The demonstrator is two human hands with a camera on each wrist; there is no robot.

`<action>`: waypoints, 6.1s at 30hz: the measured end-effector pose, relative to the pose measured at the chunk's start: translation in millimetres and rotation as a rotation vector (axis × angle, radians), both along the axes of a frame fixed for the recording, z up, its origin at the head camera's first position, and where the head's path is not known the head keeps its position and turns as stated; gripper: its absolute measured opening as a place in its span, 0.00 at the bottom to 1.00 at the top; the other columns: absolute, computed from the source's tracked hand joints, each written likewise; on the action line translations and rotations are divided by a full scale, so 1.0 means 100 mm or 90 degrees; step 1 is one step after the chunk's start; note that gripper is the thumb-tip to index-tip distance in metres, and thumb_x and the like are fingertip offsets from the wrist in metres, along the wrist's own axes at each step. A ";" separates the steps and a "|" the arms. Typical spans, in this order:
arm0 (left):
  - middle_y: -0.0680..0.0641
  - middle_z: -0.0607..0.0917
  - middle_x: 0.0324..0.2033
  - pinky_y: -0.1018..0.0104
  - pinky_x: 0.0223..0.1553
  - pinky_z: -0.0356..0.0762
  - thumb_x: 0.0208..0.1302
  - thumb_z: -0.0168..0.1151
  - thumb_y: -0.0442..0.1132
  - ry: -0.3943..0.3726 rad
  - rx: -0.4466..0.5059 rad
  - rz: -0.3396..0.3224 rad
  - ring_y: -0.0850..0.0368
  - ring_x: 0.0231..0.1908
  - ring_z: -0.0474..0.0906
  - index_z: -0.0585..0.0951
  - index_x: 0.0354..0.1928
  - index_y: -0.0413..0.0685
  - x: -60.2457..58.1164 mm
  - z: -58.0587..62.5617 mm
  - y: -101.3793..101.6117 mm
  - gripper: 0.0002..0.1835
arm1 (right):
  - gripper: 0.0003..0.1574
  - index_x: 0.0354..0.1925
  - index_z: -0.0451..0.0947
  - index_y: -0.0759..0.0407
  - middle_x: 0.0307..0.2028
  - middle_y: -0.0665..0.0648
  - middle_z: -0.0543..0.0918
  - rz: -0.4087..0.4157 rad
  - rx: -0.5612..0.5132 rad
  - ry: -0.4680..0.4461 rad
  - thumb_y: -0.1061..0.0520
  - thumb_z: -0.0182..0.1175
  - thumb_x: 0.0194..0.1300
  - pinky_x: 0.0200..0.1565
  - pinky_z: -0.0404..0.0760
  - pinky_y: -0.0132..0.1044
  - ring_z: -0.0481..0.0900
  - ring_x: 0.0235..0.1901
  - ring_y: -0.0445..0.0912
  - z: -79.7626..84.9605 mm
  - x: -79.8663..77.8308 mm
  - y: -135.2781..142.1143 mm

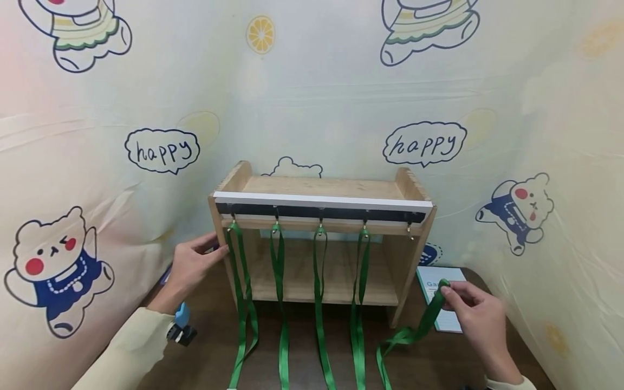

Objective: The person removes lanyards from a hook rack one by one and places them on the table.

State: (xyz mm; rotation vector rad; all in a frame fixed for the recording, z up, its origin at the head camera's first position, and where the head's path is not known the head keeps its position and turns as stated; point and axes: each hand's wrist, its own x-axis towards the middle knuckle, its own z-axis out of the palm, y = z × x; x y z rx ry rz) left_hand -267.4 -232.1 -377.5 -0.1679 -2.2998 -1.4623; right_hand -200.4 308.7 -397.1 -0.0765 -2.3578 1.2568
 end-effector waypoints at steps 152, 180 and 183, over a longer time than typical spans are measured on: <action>0.37 0.84 0.59 0.75 0.43 0.83 0.65 0.71 0.48 0.005 -0.010 -0.019 0.44 0.57 0.82 0.77 0.67 0.44 0.02 0.02 0.00 0.31 | 0.15 0.55 0.82 0.65 0.43 0.47 0.92 0.233 -0.366 0.016 0.67 0.58 0.72 0.42 0.87 0.31 0.91 0.41 0.42 -0.30 0.30 -0.17; 0.37 0.85 0.58 0.72 0.44 0.84 0.65 0.71 0.48 -0.004 -0.006 -0.009 0.47 0.54 0.83 0.78 0.67 0.43 0.04 0.02 -0.01 0.31 | 0.21 0.59 0.72 0.82 0.49 0.46 0.90 0.328 -0.220 0.183 0.72 0.56 0.71 0.46 0.85 0.29 0.89 0.47 0.40 0.47 0.08 -0.53; 0.38 0.85 0.58 0.73 0.43 0.84 0.65 0.71 0.48 -0.005 -0.006 -0.007 0.49 0.53 0.84 0.78 0.67 0.44 0.04 0.01 -0.01 0.31 | 0.21 0.59 0.71 0.83 0.49 0.46 0.90 0.330 -0.212 0.188 0.71 0.56 0.71 0.47 0.85 0.29 0.89 0.47 0.39 0.51 0.04 -0.56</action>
